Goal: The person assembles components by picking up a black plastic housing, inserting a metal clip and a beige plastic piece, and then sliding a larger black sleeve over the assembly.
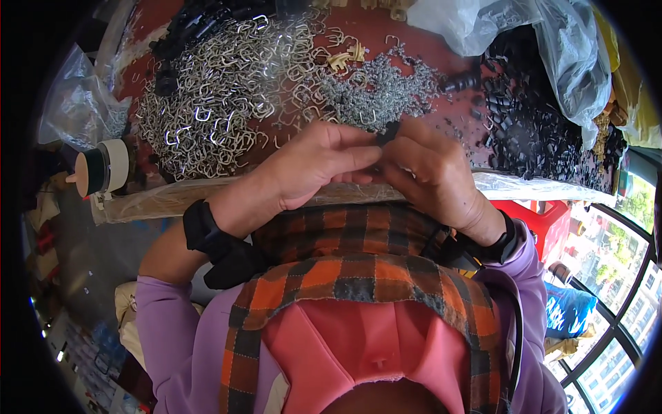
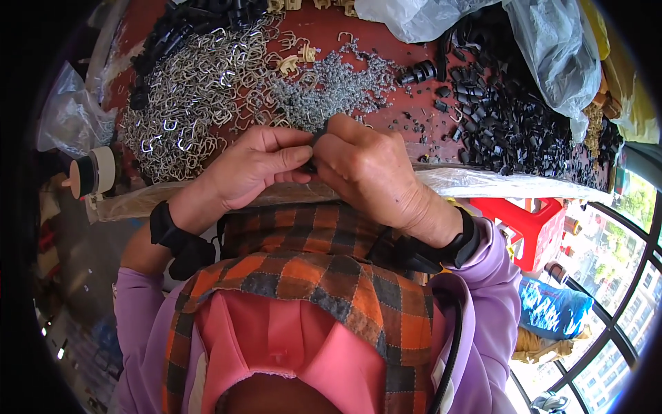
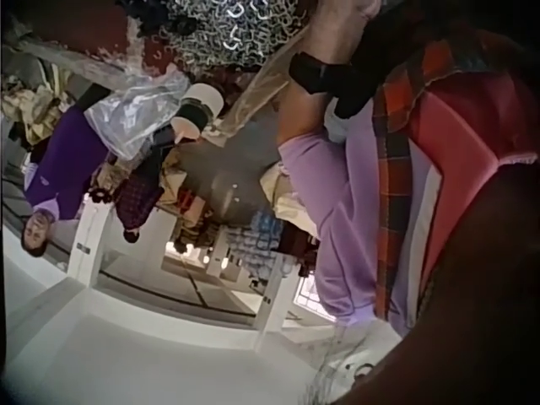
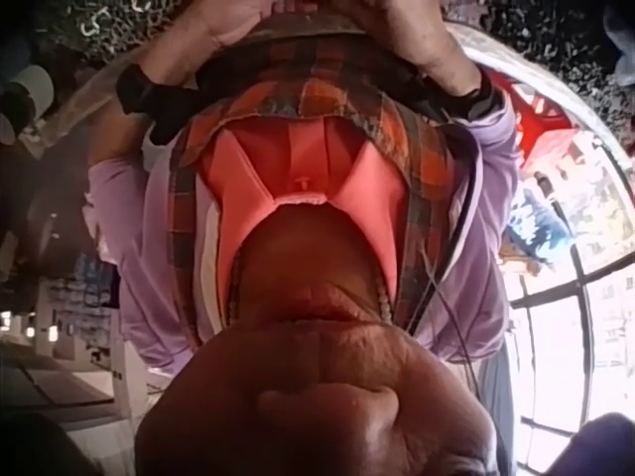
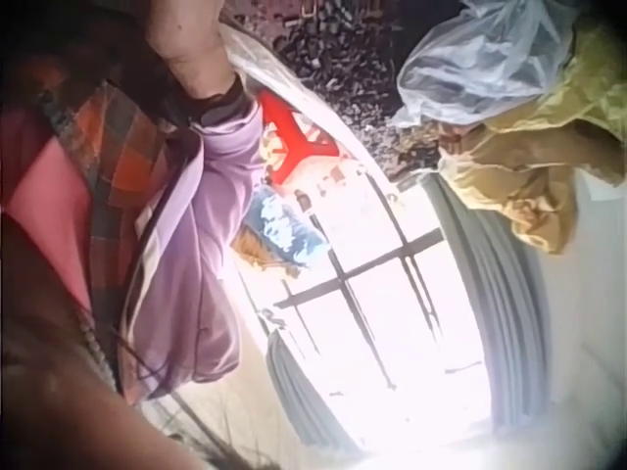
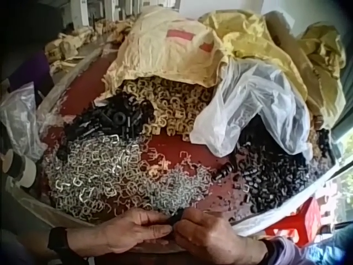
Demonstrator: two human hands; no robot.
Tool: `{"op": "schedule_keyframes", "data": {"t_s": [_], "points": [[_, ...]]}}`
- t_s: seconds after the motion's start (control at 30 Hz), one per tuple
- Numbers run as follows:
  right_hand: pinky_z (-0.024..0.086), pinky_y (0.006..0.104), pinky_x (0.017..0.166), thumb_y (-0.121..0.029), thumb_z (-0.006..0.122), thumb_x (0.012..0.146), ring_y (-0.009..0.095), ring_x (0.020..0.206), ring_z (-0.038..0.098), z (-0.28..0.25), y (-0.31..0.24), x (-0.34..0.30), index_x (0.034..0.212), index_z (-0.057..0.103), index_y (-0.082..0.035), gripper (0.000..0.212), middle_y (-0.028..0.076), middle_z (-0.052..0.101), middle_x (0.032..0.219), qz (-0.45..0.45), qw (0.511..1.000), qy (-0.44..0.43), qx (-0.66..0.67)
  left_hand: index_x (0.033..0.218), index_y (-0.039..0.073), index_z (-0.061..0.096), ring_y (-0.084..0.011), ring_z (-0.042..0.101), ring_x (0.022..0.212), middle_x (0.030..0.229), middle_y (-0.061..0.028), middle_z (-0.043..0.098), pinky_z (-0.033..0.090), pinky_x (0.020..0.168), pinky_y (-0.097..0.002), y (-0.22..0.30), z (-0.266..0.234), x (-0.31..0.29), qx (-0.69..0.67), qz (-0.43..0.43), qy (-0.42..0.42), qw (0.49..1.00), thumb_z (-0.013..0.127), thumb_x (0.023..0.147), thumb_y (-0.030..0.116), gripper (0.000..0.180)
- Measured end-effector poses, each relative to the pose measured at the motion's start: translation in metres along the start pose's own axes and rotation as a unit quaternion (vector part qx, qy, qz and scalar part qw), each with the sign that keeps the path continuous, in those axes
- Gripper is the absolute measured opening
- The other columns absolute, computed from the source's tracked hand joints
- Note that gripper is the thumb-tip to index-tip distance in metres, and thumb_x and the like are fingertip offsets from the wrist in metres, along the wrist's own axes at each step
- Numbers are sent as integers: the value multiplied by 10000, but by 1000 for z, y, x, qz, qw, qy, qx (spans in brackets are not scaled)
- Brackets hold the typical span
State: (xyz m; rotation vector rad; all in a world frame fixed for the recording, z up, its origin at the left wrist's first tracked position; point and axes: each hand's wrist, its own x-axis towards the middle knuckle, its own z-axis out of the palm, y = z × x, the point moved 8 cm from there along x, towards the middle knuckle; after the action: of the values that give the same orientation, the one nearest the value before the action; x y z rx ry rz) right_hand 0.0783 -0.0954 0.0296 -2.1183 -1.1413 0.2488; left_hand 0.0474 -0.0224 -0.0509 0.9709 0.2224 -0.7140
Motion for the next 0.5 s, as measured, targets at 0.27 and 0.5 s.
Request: {"op": "schedule_keyframes", "data": {"t_s": [0.27, 0.5], "points": [[366, 290, 485, 9, 598, 627, 207, 558, 479, 2, 3, 22, 710, 528, -14, 111, 68, 447, 619, 3, 995, -29, 98, 1006, -9, 493, -176, 561, 817, 928, -101, 551, 480, 682, -224, 5, -7, -6, -91, -18, -7, 996, 477, 812, 102, 224], [383, 271, 492, -18, 599, 642, 206, 555, 487, -4, 16, 74, 753, 531, -9, 131, 74, 457, 623, -26, 996, 4, 82, 1017, -12, 457, -213, 558, 844, 954, -164, 535, 483, 691, -227, 34, -57, -38, -109, 108, 60, 986, 454, 822, 102, 226]]}}
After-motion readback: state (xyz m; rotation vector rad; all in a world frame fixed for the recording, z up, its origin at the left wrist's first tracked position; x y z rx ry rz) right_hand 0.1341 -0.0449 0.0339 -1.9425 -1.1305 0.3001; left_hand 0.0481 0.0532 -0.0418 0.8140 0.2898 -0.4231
